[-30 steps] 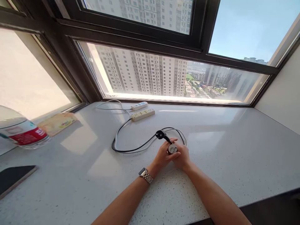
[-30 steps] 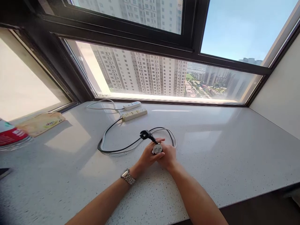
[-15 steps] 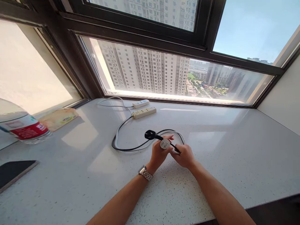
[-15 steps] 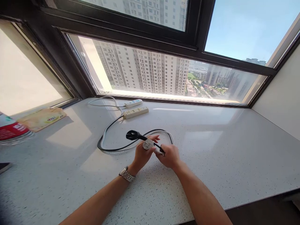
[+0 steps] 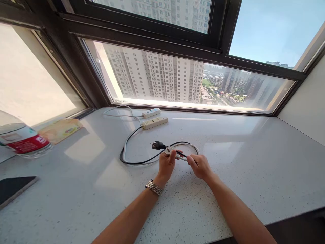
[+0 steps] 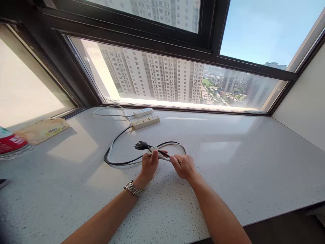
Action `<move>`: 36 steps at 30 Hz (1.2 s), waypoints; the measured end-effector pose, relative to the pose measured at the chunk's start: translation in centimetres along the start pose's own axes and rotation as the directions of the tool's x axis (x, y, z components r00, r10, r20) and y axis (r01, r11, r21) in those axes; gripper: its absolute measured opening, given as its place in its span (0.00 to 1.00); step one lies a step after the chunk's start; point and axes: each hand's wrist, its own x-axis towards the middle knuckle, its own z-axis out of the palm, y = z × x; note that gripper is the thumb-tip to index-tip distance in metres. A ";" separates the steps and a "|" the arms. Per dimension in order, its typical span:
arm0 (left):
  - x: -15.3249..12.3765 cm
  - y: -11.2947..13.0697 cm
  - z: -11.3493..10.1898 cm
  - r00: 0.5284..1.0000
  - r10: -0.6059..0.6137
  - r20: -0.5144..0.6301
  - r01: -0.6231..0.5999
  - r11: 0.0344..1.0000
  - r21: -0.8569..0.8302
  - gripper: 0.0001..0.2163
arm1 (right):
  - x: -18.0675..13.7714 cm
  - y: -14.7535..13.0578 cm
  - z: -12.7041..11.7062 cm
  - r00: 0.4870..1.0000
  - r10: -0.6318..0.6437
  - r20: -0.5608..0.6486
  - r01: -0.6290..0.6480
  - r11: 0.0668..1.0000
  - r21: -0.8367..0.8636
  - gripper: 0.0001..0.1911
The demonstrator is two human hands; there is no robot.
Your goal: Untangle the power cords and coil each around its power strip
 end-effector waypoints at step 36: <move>0.7 1.6 -0.8 0.760 -0.573 0.307 0.628 0.526 -0.573 0.29 | -1.4 -1.3 1.7 0.821 -0.569 -0.050 0.537 0.798 -0.274 0.28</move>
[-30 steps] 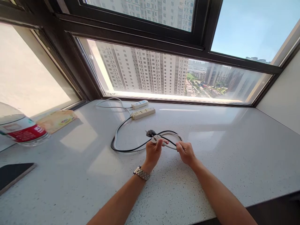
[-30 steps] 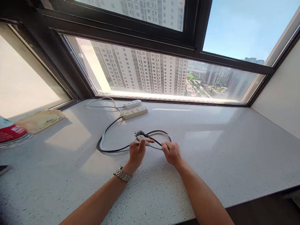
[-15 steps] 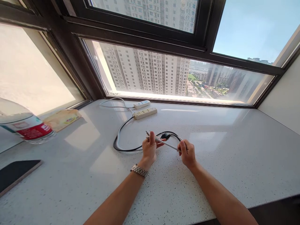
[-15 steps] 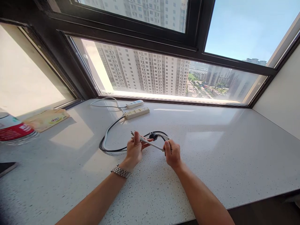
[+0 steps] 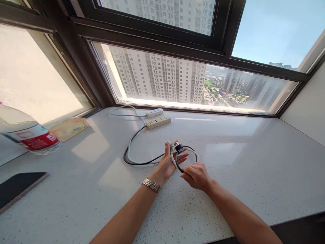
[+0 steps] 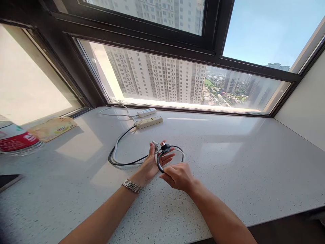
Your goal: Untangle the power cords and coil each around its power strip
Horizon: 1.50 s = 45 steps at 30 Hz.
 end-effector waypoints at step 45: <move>-0.2 2.3 1.3 0.931 0.361 0.059 -0.366 0.922 0.124 0.34 | -0.7 2.4 -4.0 0.804 0.269 0.530 -0.468 0.836 0.285 0.18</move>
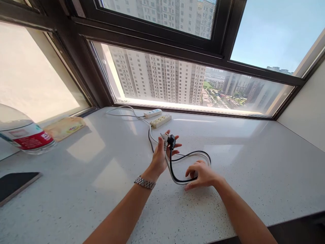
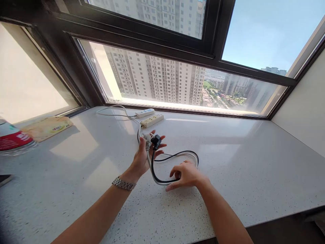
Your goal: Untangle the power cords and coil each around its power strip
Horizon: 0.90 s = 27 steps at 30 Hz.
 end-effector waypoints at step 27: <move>-1.7 -2.6 -1.6 0.957 -0.133 0.259 -0.008 0.876 0.482 0.27 | -0.1 2.1 -3.4 0.314 0.579 -0.753 0.372 0.654 0.658 0.14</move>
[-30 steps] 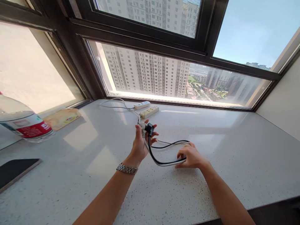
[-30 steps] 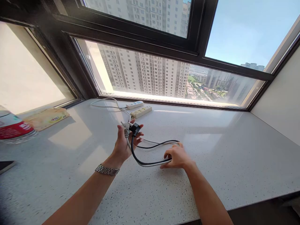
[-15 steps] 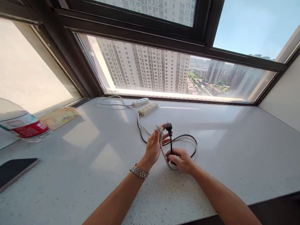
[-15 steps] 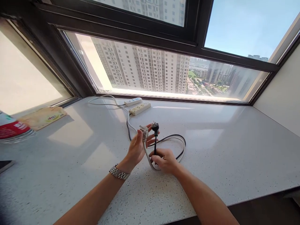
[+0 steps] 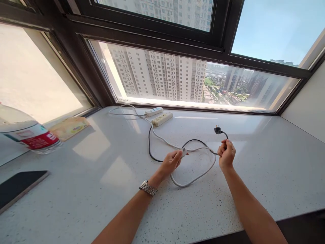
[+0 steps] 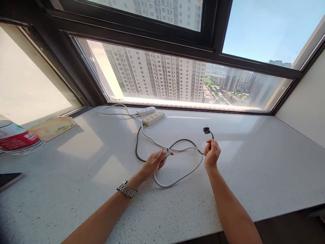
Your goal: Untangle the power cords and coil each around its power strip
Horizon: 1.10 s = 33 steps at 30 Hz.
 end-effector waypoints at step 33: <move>-0.9 -0.9 0.5 0.859 0.436 -0.268 -0.295 0.850 0.437 0.18 | -2.6 0.9 0.4 0.462 0.252 0.850 0.381 0.809 -0.447 0.15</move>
